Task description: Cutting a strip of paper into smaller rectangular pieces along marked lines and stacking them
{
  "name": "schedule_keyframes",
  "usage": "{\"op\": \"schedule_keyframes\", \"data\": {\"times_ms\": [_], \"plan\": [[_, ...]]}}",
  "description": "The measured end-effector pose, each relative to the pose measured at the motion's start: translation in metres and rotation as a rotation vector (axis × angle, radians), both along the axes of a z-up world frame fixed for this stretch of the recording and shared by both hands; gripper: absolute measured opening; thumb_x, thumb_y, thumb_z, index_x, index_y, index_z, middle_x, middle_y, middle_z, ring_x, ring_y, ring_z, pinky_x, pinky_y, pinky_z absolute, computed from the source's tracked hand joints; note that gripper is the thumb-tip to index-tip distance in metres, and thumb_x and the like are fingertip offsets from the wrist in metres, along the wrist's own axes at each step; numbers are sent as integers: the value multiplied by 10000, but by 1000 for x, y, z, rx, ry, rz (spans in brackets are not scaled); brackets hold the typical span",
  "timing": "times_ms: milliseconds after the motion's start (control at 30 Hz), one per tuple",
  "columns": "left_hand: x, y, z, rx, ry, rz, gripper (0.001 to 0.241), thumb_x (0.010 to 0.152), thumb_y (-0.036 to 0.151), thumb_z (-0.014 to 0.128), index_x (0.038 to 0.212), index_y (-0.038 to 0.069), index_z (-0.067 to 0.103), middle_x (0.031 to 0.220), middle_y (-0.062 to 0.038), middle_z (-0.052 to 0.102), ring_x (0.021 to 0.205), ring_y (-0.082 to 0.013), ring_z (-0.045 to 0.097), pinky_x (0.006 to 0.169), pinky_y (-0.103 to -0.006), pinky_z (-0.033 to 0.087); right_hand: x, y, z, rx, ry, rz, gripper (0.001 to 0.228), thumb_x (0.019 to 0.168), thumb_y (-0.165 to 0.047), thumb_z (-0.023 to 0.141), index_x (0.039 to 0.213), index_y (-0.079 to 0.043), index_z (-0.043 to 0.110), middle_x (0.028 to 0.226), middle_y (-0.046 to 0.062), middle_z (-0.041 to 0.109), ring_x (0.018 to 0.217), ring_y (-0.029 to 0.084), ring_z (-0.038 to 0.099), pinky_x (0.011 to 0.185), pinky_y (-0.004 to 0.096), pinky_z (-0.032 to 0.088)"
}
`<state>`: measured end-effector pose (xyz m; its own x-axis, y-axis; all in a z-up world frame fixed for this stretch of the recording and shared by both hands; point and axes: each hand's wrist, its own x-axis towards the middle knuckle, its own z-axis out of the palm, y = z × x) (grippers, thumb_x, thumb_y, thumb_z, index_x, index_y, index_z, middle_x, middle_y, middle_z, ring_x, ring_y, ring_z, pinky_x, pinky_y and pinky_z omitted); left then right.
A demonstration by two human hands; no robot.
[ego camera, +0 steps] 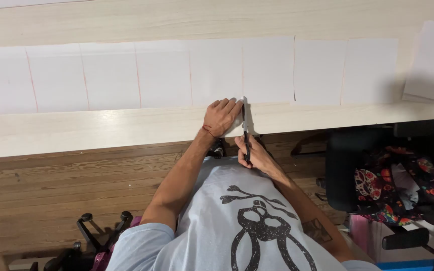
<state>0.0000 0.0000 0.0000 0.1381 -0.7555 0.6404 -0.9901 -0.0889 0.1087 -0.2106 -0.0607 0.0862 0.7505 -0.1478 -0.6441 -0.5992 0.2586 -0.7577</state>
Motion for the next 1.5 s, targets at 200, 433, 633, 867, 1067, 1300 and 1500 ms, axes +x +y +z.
{"op": "schedule_keyframes", "data": {"times_ms": [200,433,633,867,1067,1300,1500], "plan": [[1,3,6,0,-15,-35,174,1189,220,651,1183,138,804,902,-36,614,801,-223,675,721,-316,572,-2,-2,-6,-22,9,-16,566,1266,-677,444,1176,-119,476,547,58,638,377,157,555,328,247,344],[5,3,24,-30,-14,-66,174,1179,203,662,1154,111,809,858,-41,571,783,-237,653,705,-328,560,8,-7,0,21,47,-63,561,1258,-674,467,1205,-116,471,538,78,609,371,165,537,304,237,344],[3,4,35,-48,-11,-57,135,1166,187,700,1138,117,812,822,-32,555,764,-226,643,690,-324,543,21,-14,21,9,31,-63,573,1257,-679,463,1209,-108,479,542,60,613,375,147,539,305,222,344],[2,4,34,-56,36,-57,155,1177,206,682,1098,128,791,799,-36,548,767,-241,642,691,-346,542,31,-25,25,51,6,-89,576,1264,-658,470,1247,-82,486,542,73,580,376,148,522,286,205,307],[1,6,11,-15,41,-84,200,1191,195,608,1137,128,789,835,-28,545,798,-247,637,717,-346,536,43,-35,36,78,7,-107,611,1259,-670,458,1292,-62,501,539,78,559,369,150,508,275,196,289],[2,6,5,0,61,-110,187,1172,141,594,1120,118,773,865,-44,540,818,-263,623,730,-354,537,55,-46,49,94,32,-114,723,1241,-686,493,1391,20,516,539,101,554,370,165,506,270,199,278],[2,8,-3,11,46,-124,208,1149,131,617,969,118,721,853,-58,527,808,-278,606,701,-369,510,76,-53,86,51,50,-72,821,1199,-782,481,1069,3,682,503,53,549,360,139,503,266,169,269]]}}
